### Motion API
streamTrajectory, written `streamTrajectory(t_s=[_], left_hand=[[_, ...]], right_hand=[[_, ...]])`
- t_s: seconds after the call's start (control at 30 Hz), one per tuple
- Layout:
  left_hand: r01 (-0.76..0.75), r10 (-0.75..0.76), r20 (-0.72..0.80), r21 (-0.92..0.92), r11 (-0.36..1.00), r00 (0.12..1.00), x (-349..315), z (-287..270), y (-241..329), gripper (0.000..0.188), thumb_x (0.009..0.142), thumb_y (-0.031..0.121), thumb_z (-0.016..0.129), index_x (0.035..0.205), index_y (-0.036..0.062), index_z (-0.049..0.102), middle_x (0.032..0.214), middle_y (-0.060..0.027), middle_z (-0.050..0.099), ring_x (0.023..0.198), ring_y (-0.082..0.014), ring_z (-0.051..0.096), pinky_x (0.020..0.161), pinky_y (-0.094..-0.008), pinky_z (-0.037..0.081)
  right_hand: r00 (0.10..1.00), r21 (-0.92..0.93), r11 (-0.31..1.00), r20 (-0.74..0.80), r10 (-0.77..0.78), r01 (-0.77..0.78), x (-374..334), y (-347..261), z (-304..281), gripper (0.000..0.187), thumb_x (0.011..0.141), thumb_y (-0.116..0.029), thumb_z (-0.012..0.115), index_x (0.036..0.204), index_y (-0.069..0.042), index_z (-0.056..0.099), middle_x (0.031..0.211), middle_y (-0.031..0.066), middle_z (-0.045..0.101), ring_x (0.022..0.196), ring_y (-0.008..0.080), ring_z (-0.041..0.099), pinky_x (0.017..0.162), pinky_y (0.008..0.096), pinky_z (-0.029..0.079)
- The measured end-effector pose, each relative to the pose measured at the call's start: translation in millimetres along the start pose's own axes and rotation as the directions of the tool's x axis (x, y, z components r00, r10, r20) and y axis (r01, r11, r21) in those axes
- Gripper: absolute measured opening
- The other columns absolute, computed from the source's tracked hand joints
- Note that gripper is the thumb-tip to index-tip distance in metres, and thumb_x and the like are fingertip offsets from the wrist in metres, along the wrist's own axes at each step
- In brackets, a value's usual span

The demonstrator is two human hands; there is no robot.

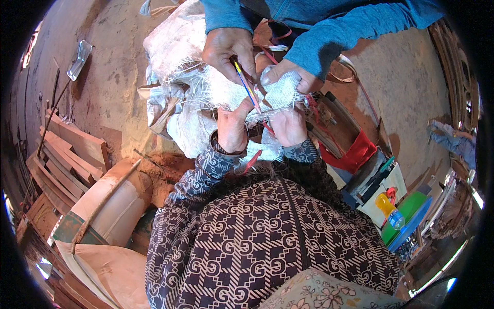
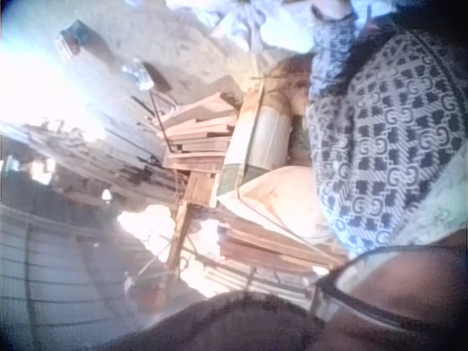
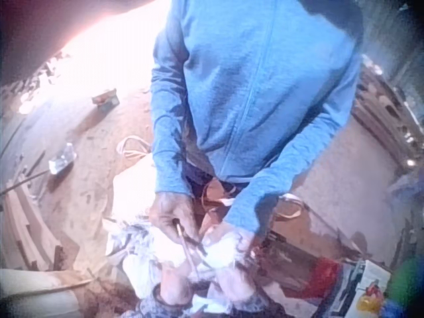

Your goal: The person ties a white sack using red straps with assistance from another person. They pull and adjust the straps to secure the sack, while the other person helps by holding the sack and using a tool to assist with the tying process.

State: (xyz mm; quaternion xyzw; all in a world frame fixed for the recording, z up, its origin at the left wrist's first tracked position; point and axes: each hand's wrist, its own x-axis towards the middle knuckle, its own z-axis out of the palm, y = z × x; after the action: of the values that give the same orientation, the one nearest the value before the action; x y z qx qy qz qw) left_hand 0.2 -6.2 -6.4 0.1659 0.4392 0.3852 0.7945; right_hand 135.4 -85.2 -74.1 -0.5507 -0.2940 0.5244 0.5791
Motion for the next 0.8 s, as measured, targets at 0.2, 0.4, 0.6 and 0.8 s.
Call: streamTrajectory(t_s=[0.2,0.4,0.6,0.8], left_hand=[[-0.003,0.005,0.064,-0.024,1.0,0.998,-4.0,-0.8,-6.1,0.034,0.089,0.0,0.065,0.122,-0.0013,0.058,0.114,-0.0068,0.065,0.101,-0.0155,0.062,0.092,-0.0324,0.048],[0.0,0.001,0.03,-0.014,1.0,1.0,-3.0,-2.3,-4.4,0.034,0.088,0.0,0.066,0.121,-0.0004,0.058,0.114,-0.0065,0.065,0.102,-0.0157,0.061,0.092,-0.0327,0.048],[-0.062,0.062,0.061,-0.009,0.998,0.996,-1.6,-2.3,-9.2,0.03,0.09,0.004,0.066,0.119,0.0021,0.06,0.111,-0.0044,0.066,0.097,-0.0137,0.063,0.083,-0.0289,0.051],[0.094,-0.097,0.051,0.068,0.993,0.994,-4.5,-4.7,-5.8,0.023,0.093,0.013,0.066,0.116,0.0081,0.062,0.1,0.0006,0.068,0.079,-0.0063,0.063,0.052,-0.0193,0.046]], right_hand=[[0.999,0.097,0.995,-0.02,-0.033,0.035,-11.3,42.0,-15.3,0.045,0.1,-0.032,0.043,0.138,-0.007,0.047,0.137,0.0076,0.052,0.127,0.0251,0.048,0.111,0.0456,0.032],[0.983,0.464,0.885,-0.149,0.103,-0.022,-5.5,-64.0,41.2,0.026,0.092,-0.028,0.055,0.102,-0.005,0.063,0.101,0.0071,0.065,0.096,0.0254,0.06,0.088,0.041,0.043],[0.995,0.242,0.967,-0.042,0.09,-0.078,-2.2,-56.4,28.6,0.02,0.088,-0.013,0.063,0.104,-0.002,0.065,0.093,0.0025,0.066,0.08,0.0149,0.062,0.069,0.0306,0.049],[0.982,0.256,0.964,-0.151,0.114,-0.072,5.7,-69.2,35.5,0.016,0.085,-0.011,0.065,0.095,0.0,0.068,0.085,0.003,0.066,0.076,0.0112,0.061,0.067,0.0272,0.048]])
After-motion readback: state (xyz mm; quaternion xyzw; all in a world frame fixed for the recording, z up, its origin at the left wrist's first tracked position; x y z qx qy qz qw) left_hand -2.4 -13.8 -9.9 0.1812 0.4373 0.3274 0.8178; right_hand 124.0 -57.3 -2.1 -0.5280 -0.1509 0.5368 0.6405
